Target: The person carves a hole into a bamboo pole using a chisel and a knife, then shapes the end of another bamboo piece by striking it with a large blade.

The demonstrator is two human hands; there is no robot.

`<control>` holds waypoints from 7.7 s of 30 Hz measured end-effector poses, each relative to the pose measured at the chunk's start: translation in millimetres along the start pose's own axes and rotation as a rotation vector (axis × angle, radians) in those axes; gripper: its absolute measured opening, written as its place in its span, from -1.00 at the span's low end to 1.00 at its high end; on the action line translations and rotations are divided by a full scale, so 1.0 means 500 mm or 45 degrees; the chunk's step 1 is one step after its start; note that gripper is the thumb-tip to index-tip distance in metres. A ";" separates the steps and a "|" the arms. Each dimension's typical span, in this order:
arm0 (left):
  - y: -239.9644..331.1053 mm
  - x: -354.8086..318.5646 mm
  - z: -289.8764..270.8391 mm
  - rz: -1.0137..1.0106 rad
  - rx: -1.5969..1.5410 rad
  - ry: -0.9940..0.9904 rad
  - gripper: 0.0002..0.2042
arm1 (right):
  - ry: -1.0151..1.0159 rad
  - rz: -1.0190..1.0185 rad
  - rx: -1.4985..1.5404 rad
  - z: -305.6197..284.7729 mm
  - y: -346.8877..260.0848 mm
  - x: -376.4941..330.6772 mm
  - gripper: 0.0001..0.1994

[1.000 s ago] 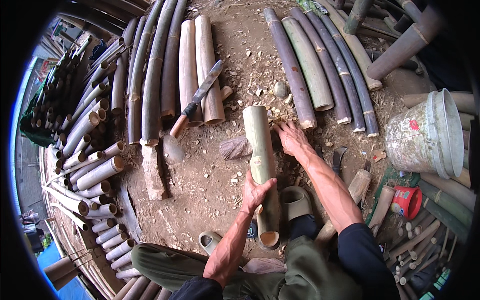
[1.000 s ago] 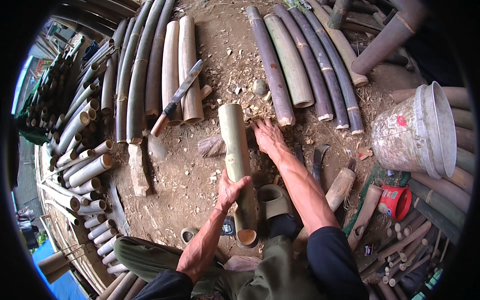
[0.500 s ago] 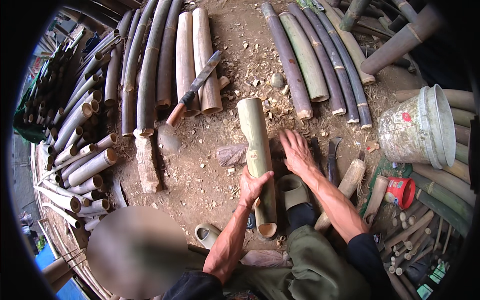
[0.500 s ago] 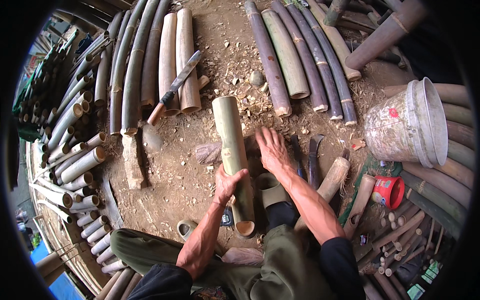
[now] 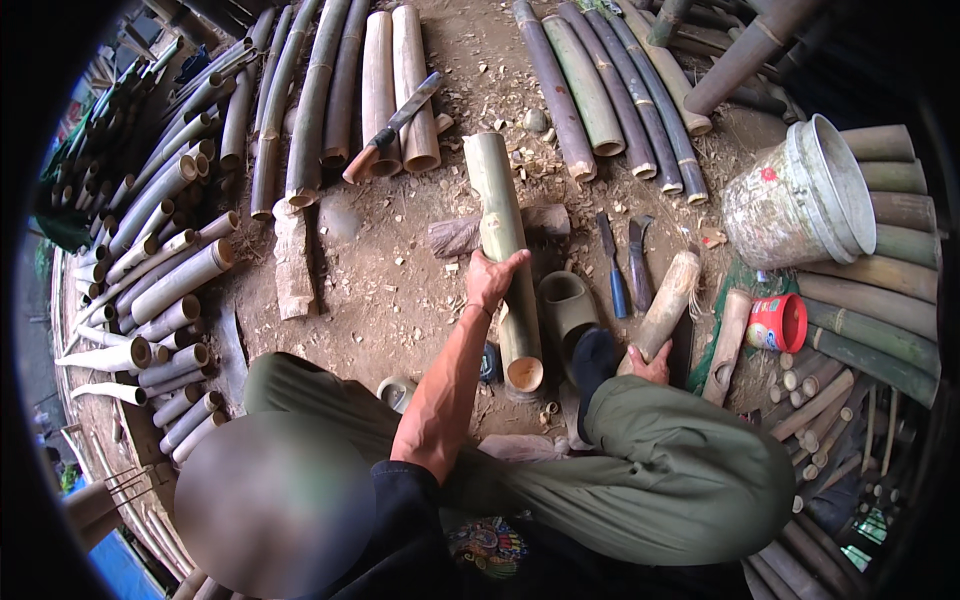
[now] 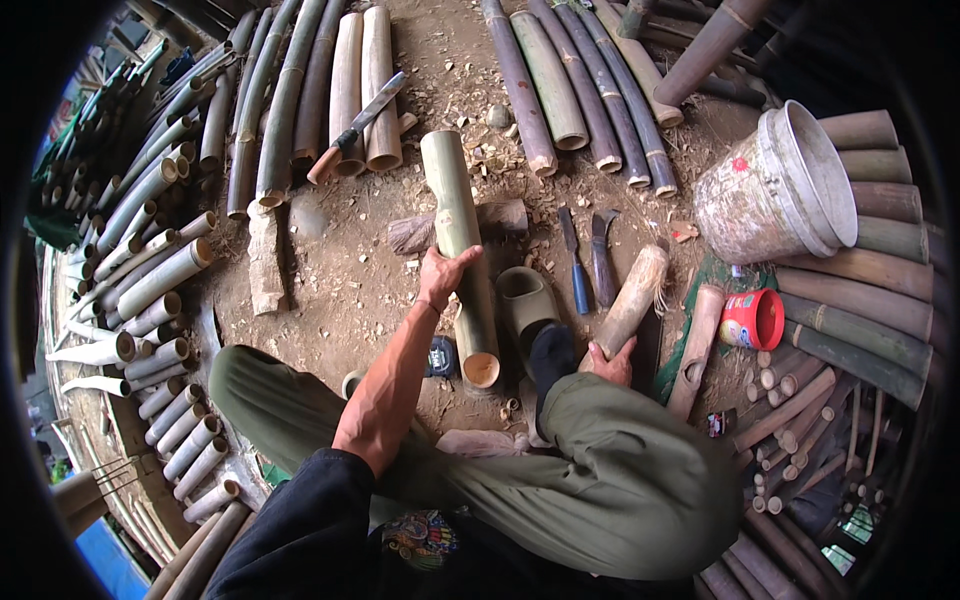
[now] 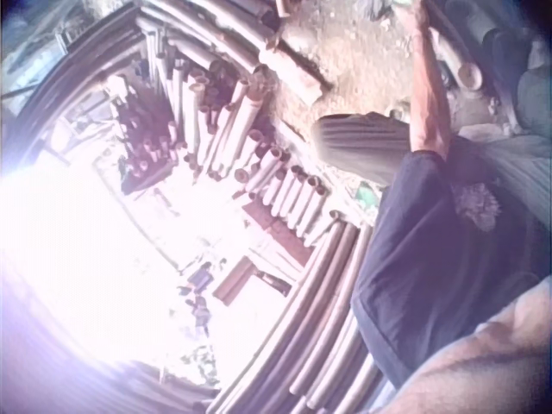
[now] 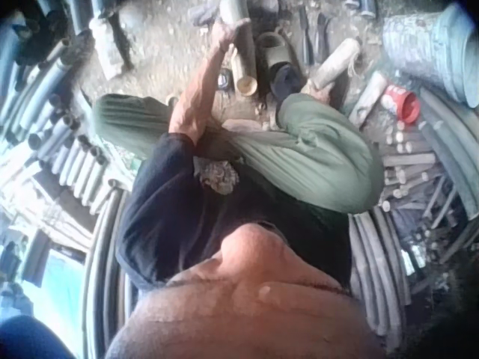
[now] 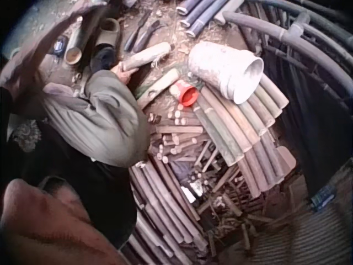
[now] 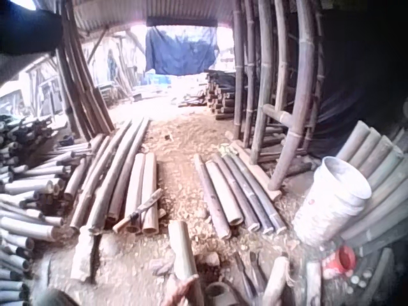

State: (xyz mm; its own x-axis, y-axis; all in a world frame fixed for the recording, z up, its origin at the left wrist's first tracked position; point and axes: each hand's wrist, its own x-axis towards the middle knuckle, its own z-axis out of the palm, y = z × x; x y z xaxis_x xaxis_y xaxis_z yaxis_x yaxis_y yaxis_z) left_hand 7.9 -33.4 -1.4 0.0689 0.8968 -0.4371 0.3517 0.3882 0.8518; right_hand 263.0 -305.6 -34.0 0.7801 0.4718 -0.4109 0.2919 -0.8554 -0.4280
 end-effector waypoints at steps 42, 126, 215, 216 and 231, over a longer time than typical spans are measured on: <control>0.327 0.080 -0.296 0.434 0.409 -0.487 -0.49 | -1.380 -0.576 1.500 0.076 -0.768 -0.057 -0.13; 0.245 0.007 -0.369 0.242 -1.197 -0.078 -0.30 | -2.161 -0.351 0.944 0.032 -0.636 -0.238 -0.22; 0.115 0.003 -0.385 0.004 -1.056 0.040 -0.52 | -1.861 -0.673 0.551 0.126 -0.497 -0.269 -0.15; 0.107 -0.001 -0.393 -0.006 -1.078 0.052 -0.54 | -1.793 -0.757 0.492 0.115 -0.517 -0.279 -0.12; 0.110 0.007 -0.391 -0.106 -1.244 -0.232 -0.41 | -2.141 -0.412 0.783 0.115 -0.500 -0.278 -0.17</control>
State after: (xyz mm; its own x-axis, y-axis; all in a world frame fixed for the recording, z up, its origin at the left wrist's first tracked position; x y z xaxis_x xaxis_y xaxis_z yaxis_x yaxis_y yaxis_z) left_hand -155.1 32.5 100.1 0.2497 0.8444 -0.4740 -0.5552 0.5259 0.6443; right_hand 49.9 -145.0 83.6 -0.6992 0.6070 -0.3777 -0.2251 -0.6883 -0.6896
